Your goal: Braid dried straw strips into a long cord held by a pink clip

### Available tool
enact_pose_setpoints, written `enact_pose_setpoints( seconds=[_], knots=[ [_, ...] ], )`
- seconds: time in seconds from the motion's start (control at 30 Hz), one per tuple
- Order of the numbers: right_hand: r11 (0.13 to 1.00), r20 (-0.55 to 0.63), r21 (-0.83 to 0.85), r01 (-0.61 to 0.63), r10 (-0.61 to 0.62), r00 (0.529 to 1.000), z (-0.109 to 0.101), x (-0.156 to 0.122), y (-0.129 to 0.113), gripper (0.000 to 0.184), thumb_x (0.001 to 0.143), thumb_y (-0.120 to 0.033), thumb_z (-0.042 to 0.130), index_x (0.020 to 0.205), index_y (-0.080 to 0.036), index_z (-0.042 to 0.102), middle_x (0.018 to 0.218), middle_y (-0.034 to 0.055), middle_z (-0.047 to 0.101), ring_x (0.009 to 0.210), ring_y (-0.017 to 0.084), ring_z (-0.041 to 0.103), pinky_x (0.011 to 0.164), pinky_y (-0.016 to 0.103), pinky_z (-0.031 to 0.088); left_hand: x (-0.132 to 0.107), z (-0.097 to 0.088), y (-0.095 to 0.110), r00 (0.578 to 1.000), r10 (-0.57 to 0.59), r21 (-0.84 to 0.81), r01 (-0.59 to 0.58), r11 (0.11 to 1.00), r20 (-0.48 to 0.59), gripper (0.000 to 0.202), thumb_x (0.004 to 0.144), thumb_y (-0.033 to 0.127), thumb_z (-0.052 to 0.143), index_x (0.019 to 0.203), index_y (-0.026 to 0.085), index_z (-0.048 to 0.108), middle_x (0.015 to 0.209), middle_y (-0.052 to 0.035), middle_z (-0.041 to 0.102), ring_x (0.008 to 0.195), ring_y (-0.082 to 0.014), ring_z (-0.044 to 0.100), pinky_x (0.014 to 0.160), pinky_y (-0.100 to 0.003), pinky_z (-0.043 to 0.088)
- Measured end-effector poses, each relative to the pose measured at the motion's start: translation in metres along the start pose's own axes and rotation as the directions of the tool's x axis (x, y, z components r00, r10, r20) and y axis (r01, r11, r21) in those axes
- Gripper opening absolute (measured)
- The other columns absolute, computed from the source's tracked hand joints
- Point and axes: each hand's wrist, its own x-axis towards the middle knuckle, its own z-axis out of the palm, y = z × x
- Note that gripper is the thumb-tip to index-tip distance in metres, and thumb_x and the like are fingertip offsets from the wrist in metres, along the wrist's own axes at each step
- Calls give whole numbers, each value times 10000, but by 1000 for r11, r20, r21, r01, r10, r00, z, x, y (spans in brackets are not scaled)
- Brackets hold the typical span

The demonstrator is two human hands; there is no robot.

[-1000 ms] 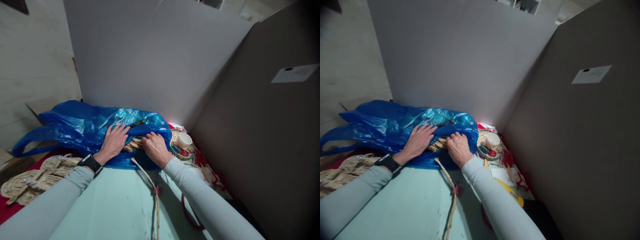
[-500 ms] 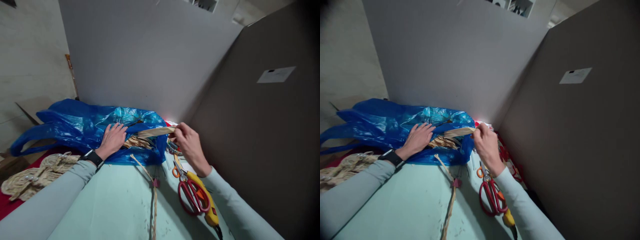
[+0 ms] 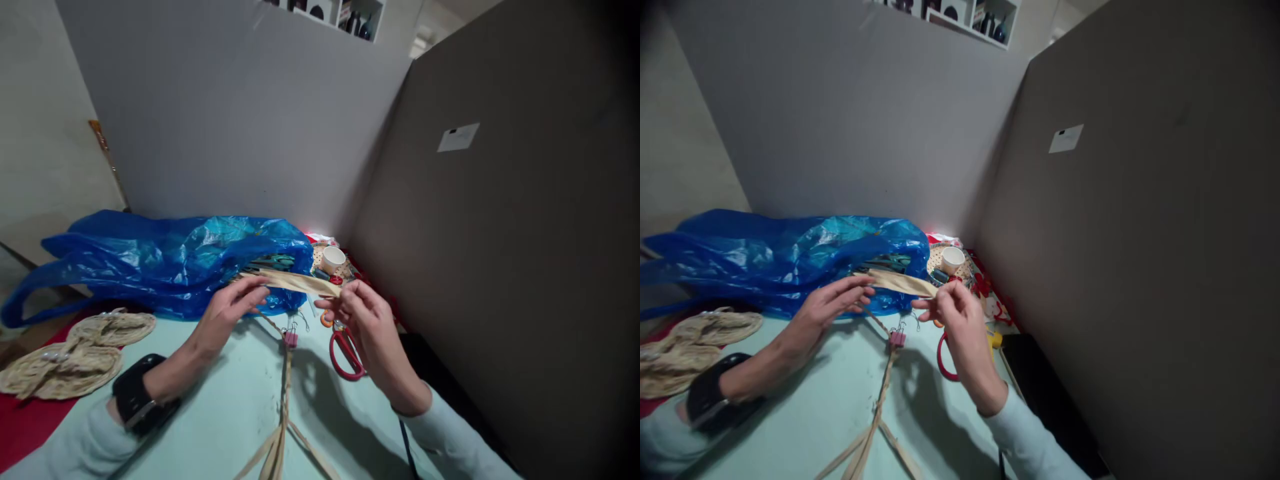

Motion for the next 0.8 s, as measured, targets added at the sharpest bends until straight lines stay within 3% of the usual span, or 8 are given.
enact_pose_setpoints(
  seconds=[0.07,0.17,0.27,0.33,0.5,0.6,0.67,0.8],
  knots=[
    [995,32,-96,30,-27,999,6,-17,1,237,897,-403,624,786,-214,534,728,20,688,773,195,721,697,268,516,-14,13,13,995,-91,-167,95,981,30,459,896,522,546,1162,160,642,1111,-131,735,908,-266,721,740,-370,581],
    [991,97,-126,49,-37,995,11,-41,1,255,883,-420,617,758,-214,536,825,64,727,787,211,724,745,312,536,-22,26,21,983,-180,-339,181,923,34,425,853,436,636,1162,149,586,1070,-122,728,885,-219,723,767,-323,580],
    [993,193,-109,-38,59,979,7,-55,1,271,871,-390,604,698,-218,486,924,92,737,804,221,720,760,333,534,-21,31,25,979,-203,-437,185,880,5,430,793,295,687,1176,153,552,928,-73,741,868,-183,709,814,-288,565],
    [976,234,-195,-99,144,962,-1,-55,-1,266,861,-367,602,677,-212,488,909,94,733,812,227,707,734,325,514,-21,34,29,982,-187,-470,155,869,-21,516,779,254,698,1258,176,524,817,-20,728,813,-161,694,780,-253,553],
    [942,169,-335,-19,80,982,-14,-40,-10,268,880,-453,631,906,-186,641,955,61,706,868,197,638,769,301,470,-33,48,42,999,-36,-406,27,914,-12,730,784,234,740,1443,253,427,707,48,681,579,-117,571,551,-190,459],
    [967,227,-251,34,24,973,-10,-31,-7,275,867,-443,683,994,-199,668,967,33,699,861,173,632,765,279,467,-46,59,46,995,-4,-311,34,950,97,778,844,278,699,1515,327,307,739,54,690,642,-137,608,621,-217,474],
    [984,251,-164,71,-28,968,-6,-27,2,221,870,-402,685,954,-198,684,926,22,696,849,166,626,758,272,463,-52,63,46,992,-16,-223,45,974,129,762,877,303,664,1524,377,269,741,70,680,708,-150,628,699,-241,478],
    [998,207,-46,36,-26,978,-6,-22,17,199,836,-370,713,826,-175,678,791,-1,655,736,139,580,698,254,443,-47,64,45,976,-123,-199,159,967,181,626,817,313,696,1395,253,463,661,69,665,671,-163,608,658,-250,451]
  ],
)
